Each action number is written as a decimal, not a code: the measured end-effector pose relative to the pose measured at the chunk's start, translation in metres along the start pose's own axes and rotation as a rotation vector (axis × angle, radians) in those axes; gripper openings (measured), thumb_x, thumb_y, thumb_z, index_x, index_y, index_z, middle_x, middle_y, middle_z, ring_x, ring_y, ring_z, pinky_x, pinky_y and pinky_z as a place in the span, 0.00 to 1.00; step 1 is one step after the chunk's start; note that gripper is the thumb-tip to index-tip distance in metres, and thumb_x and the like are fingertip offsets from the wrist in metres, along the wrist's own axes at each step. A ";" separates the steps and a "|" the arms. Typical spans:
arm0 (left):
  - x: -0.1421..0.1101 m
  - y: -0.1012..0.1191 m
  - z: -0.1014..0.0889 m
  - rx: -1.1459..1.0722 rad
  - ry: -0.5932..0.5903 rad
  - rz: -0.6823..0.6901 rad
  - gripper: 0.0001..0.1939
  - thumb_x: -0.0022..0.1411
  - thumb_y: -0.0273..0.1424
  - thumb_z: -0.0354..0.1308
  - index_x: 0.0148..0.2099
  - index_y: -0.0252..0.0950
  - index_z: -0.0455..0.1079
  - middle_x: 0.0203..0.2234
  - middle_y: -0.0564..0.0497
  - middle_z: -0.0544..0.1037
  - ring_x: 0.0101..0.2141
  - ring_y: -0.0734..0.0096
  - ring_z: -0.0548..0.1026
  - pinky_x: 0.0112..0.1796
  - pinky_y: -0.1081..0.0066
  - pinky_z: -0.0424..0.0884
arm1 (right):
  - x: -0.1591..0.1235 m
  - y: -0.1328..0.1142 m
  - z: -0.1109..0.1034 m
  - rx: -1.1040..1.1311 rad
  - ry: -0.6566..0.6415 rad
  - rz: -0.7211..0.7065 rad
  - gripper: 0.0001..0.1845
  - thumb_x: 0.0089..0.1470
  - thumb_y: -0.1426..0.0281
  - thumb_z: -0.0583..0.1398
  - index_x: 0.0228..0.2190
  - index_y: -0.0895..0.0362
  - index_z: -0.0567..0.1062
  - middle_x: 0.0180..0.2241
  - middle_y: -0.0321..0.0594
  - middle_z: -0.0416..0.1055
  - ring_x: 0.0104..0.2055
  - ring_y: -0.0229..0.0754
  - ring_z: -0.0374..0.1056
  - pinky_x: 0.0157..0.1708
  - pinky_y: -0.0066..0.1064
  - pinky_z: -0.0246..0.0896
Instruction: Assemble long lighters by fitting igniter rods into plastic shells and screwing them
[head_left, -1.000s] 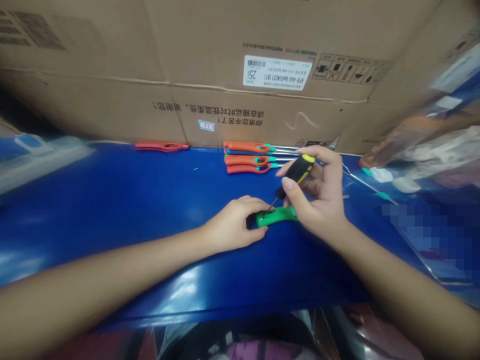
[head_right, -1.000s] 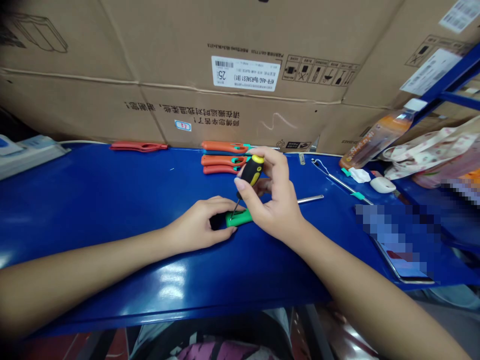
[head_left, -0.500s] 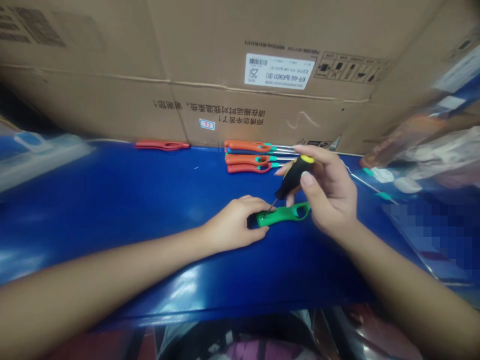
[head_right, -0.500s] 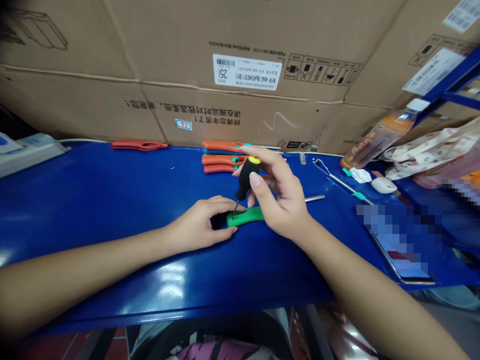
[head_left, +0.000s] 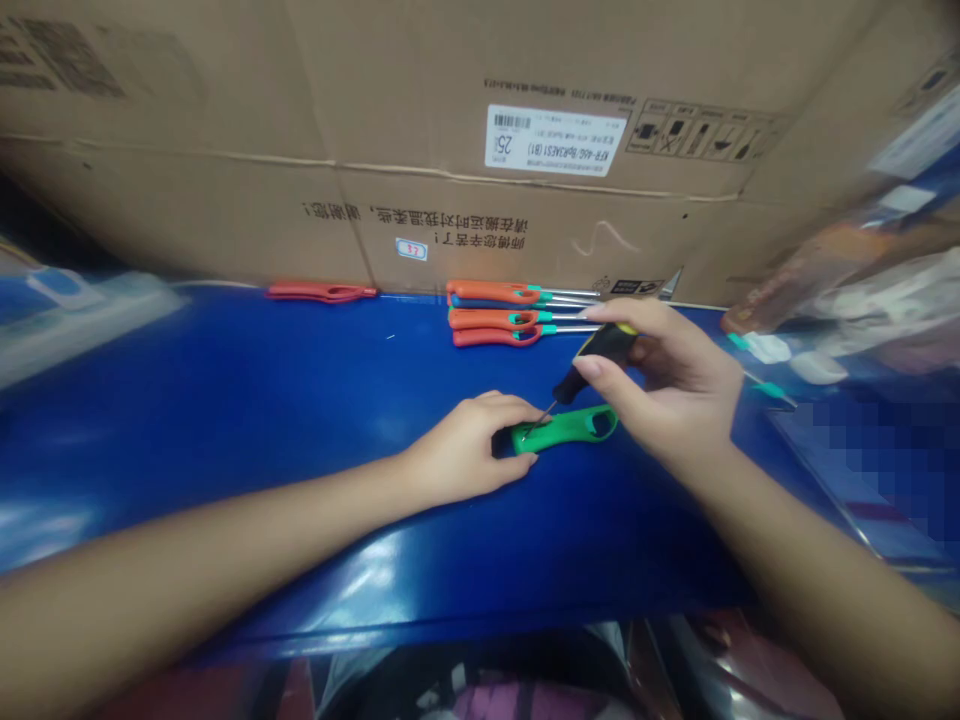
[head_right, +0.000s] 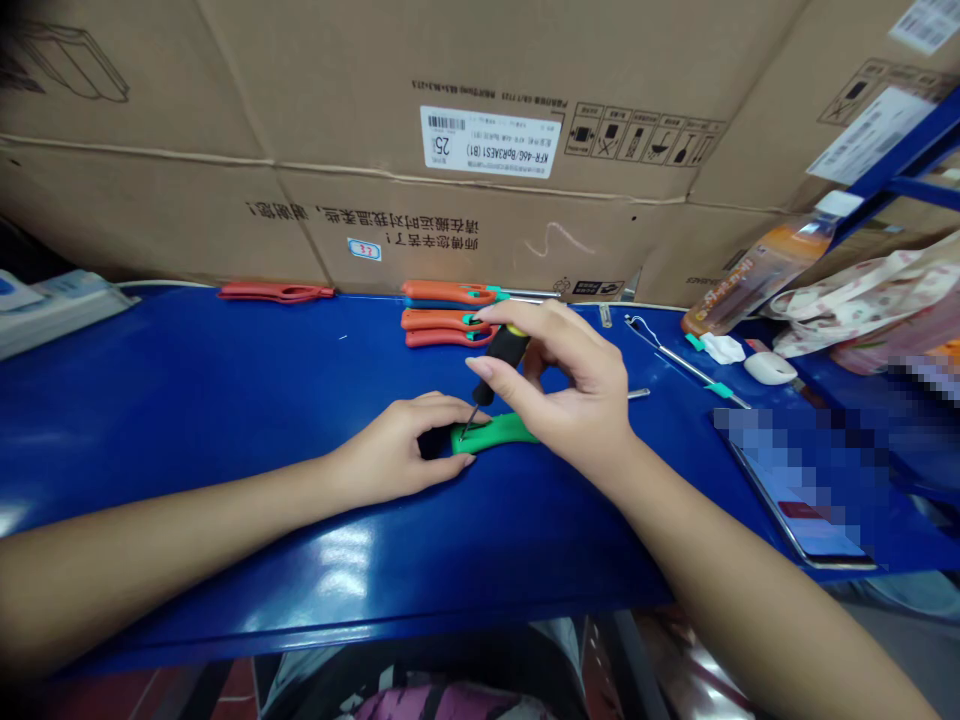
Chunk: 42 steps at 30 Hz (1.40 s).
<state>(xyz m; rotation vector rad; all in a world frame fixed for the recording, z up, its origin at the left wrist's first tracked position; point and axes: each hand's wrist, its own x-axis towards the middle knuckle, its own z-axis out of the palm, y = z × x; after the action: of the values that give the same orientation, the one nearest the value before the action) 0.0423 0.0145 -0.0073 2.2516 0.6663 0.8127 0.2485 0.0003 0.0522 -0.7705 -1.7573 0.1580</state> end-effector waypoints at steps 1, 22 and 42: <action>0.000 0.000 0.000 -0.001 0.002 0.000 0.20 0.58 0.26 0.64 0.53 0.38 0.75 0.48 0.48 0.81 0.50 0.60 0.77 0.54 0.58 0.72 | 0.000 0.000 -0.001 -0.030 0.012 -0.016 0.15 0.57 0.67 0.67 0.47 0.47 0.80 0.42 0.38 0.77 0.28 0.38 0.71 0.26 0.32 0.74; 0.000 0.000 0.000 0.029 -0.009 0.012 0.20 0.59 0.26 0.64 0.54 0.36 0.74 0.48 0.46 0.81 0.49 0.60 0.77 0.53 0.59 0.72 | -0.003 -0.003 -0.001 -0.004 0.019 -0.103 0.16 0.57 0.68 0.67 0.48 0.47 0.80 0.36 0.38 0.75 0.28 0.39 0.68 0.25 0.33 0.69; 0.001 0.003 -0.001 0.040 -0.025 -0.001 0.20 0.58 0.24 0.64 0.54 0.36 0.74 0.47 0.47 0.81 0.48 0.60 0.77 0.52 0.59 0.71 | 0.038 -0.023 -0.014 -0.166 -0.392 -0.077 0.12 0.58 0.62 0.66 0.43 0.52 0.81 0.35 0.37 0.77 0.28 0.38 0.70 0.26 0.30 0.66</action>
<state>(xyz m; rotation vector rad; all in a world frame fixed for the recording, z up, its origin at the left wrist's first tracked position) 0.0430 0.0138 -0.0043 2.2932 0.6775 0.7764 0.2468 0.0000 0.0988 -0.8293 -2.1901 0.1178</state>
